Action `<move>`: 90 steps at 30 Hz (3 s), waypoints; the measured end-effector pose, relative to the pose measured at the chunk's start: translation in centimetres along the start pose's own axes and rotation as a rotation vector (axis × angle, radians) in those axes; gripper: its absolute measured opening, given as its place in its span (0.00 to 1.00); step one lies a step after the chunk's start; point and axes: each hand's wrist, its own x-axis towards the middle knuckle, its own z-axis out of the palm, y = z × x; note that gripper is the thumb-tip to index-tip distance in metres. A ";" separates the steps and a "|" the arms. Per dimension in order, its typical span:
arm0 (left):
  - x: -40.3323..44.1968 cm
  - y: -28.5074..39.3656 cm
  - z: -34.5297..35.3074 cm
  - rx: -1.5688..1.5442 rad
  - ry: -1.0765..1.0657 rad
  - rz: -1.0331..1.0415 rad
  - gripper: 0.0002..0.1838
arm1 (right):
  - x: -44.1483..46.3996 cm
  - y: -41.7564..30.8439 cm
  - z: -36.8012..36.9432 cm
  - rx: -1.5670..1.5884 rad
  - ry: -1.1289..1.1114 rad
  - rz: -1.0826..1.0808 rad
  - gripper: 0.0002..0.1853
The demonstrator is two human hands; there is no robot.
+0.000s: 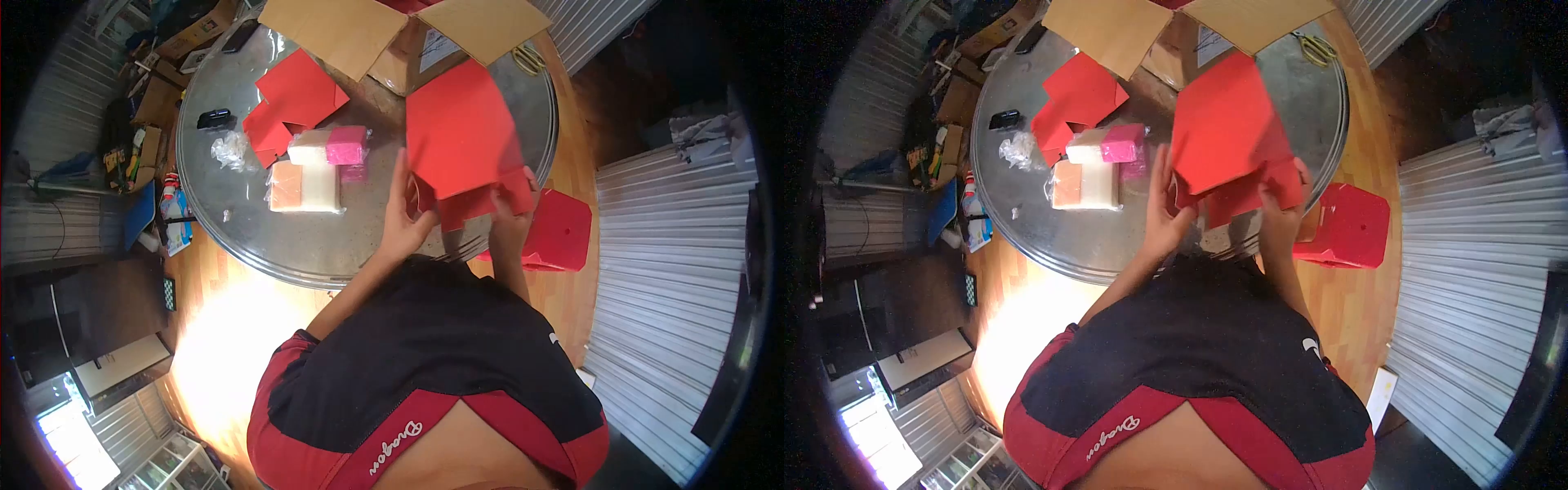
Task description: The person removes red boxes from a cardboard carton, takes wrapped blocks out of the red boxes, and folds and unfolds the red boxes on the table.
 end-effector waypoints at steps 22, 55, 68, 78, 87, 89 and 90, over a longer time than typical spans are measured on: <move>-1.3 -0.7 2.0 1.234 -0.367 0.214 0.41 | -1.6 0.3 -0.2 1.206 -0.237 0.659 0.19; 10.0 7.7 -30.2 0.092 0.779 0.001 0.16 | -4.0 5.7 -1.6 -1.011 -0.883 -0.102 0.33; 19.6 -1.6 -31.7 1.968 0.726 0.083 0.24 | -5.1 11.7 -4.5 -1.405 -0.948 -0.013 0.52; 19.6 -5.1 -25.4 1.832 0.204 -0.521 0.39 | -6.6 15.5 -5.3 -1.563 -0.838 -0.150 0.62; 20.1 -6.8 -25.2 1.893 0.281 -0.505 0.39 | -7.2 16.9 -6.3 -1.539 -0.904 -0.088 0.62; 20.8 -6.9 -24.4 1.911 0.301 -0.517 0.39 | -7.4 16.1 -5.6 -1.619 -0.815 -0.145 0.62; 21.4 -7.4 -23.9 1.895 0.346 -0.558 0.39 | -7.6 16.1 -5.6 -1.615 -0.826 -0.142 0.62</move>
